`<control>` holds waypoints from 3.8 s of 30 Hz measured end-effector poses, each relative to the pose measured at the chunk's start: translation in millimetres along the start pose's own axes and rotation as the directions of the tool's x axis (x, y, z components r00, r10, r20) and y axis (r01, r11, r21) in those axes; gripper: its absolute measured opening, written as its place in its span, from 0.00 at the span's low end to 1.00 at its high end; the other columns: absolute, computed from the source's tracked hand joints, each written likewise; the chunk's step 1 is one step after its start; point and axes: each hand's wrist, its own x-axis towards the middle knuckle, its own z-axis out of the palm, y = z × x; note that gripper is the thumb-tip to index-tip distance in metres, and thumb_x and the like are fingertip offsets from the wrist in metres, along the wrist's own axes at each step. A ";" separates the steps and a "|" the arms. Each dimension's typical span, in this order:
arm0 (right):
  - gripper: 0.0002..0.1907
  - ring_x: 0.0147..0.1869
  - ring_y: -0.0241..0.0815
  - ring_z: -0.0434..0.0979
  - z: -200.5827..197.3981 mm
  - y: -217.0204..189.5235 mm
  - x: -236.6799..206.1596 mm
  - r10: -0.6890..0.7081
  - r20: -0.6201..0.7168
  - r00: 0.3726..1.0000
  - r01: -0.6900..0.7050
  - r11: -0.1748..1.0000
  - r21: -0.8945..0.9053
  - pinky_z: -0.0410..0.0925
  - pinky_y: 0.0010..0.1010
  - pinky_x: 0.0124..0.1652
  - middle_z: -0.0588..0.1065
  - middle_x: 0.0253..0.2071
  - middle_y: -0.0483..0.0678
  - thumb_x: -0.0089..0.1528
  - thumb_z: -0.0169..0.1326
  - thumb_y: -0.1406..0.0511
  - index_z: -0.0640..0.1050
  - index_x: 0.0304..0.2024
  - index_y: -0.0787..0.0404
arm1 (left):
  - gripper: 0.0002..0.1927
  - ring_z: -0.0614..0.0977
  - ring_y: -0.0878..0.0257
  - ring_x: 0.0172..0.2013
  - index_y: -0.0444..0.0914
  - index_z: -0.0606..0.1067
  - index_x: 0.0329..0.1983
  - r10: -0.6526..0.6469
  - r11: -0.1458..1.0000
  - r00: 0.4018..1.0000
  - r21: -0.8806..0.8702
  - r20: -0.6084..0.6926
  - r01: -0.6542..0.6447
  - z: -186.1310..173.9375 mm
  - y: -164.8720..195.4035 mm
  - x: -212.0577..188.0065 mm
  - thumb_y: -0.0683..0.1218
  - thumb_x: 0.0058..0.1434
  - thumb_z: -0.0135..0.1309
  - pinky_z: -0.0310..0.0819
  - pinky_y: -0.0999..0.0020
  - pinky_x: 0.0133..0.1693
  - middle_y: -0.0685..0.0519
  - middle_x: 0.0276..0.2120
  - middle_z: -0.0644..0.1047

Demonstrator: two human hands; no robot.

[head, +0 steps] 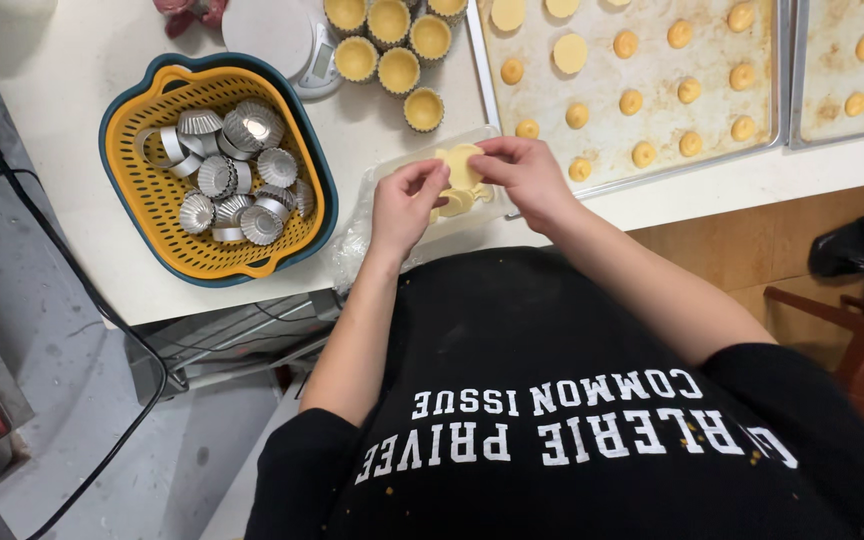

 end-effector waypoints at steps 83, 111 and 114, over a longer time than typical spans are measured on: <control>0.22 0.41 0.57 0.81 34.9 -14.6 17.3 0.160 0.496 0.853 0.520 -0.212 -0.827 0.75 0.43 0.35 0.73 0.48 0.60 0.59 0.57 0.72 0.71 0.55 0.69 | 0.16 0.85 0.60 0.39 0.37 0.79 0.53 0.134 0.847 0.969 0.532 -0.206 -0.004 5.9 19.6 -13.4 0.42 0.61 0.58 0.81 0.66 0.45 0.48 0.39 0.83; 0.15 0.26 0.30 0.76 -38.5 -21.6 -49.2 -0.004 -0.159 0.987 -0.010 0.996 -0.091 0.66 0.21 0.23 0.77 0.32 0.45 0.64 0.60 0.68 0.77 0.53 0.66 | 0.18 0.82 0.67 0.39 0.36 0.80 0.52 -0.141 0.957 0.974 0.277 0.177 0.088 46.8 44.2 14.6 0.53 0.69 0.52 0.79 0.68 0.42 0.53 0.39 0.83; 0.15 0.27 0.31 0.77 -42.4 -8.3 -49.2 -0.011 -0.162 0.987 -0.001 0.997 -0.075 0.67 0.21 0.23 0.78 0.32 0.46 0.65 0.59 0.68 0.77 0.53 0.66 | 0.19 0.83 0.66 0.44 0.35 0.80 0.54 -0.061 0.927 0.970 0.373 0.233 -0.032 48.7 32.7 12.7 0.53 0.73 0.51 0.75 0.70 0.49 0.52 0.43 0.84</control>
